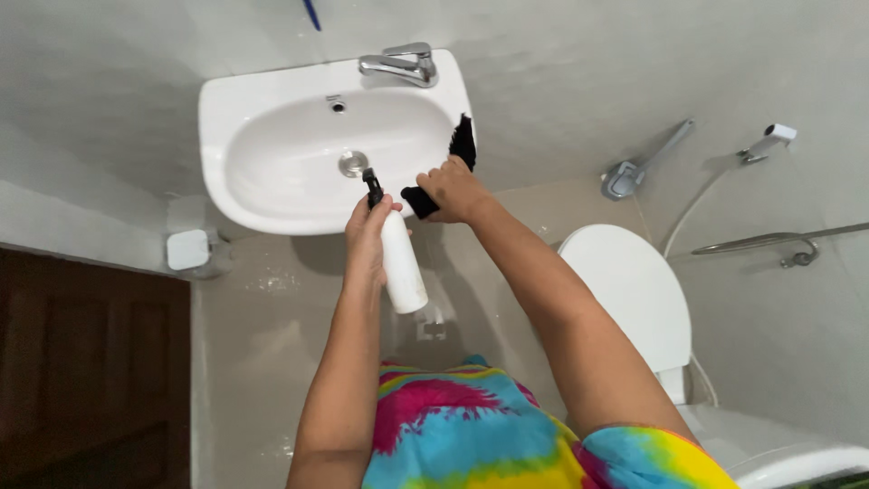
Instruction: The person cleans a bathroom sink using a spray bottle and a black cloth. They spray the sink basin and faucet, then wipe the surfaces with the cloth, moving the soap dispenser aside to reach the back area.
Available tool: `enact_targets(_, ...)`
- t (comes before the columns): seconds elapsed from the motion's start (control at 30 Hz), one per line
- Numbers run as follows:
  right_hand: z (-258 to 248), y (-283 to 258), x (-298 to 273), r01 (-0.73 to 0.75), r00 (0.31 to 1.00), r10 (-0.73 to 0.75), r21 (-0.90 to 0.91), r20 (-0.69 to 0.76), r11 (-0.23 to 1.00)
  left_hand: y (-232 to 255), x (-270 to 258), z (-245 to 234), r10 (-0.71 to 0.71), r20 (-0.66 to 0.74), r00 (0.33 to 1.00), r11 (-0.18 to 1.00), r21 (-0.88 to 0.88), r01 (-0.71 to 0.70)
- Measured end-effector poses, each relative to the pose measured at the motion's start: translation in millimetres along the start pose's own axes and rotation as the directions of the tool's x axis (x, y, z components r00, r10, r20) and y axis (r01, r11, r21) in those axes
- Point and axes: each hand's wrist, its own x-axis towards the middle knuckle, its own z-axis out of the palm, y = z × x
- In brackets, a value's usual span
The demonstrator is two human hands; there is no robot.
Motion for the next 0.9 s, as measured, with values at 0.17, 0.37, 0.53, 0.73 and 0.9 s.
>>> enact_targets(0.17,17,-57,33,-0.032,0.998,0.030,0.025,0.062,0.999,34,4,-64,0.057,0.030,0.998,0.998,0.008,-0.058)
enact_targets(0.37,44,-162,116,-0.104,0.990,0.093,0.107,0.102,0.989,88,13,-147,0.092,0.016,0.996,0.994,-0.059,-0.091)
enact_targets(0.53,61,-223,171,-0.174,0.984,0.165,0.146,0.070,0.974,121,17,-189,0.072,-0.010,0.997,0.993,-0.097,-0.073)
enact_targets(0.73,84,-225,182,-0.184,0.983,0.177,0.266,0.050,0.946,115,25,-203,0.094,0.024,0.995,0.992,-0.087,-0.092)
enact_targets(0.9,87,-207,168,-0.123,0.992,0.118,0.215,0.035,0.969,109,25,-176,0.099,0.016,0.995,0.991,-0.088,-0.097)
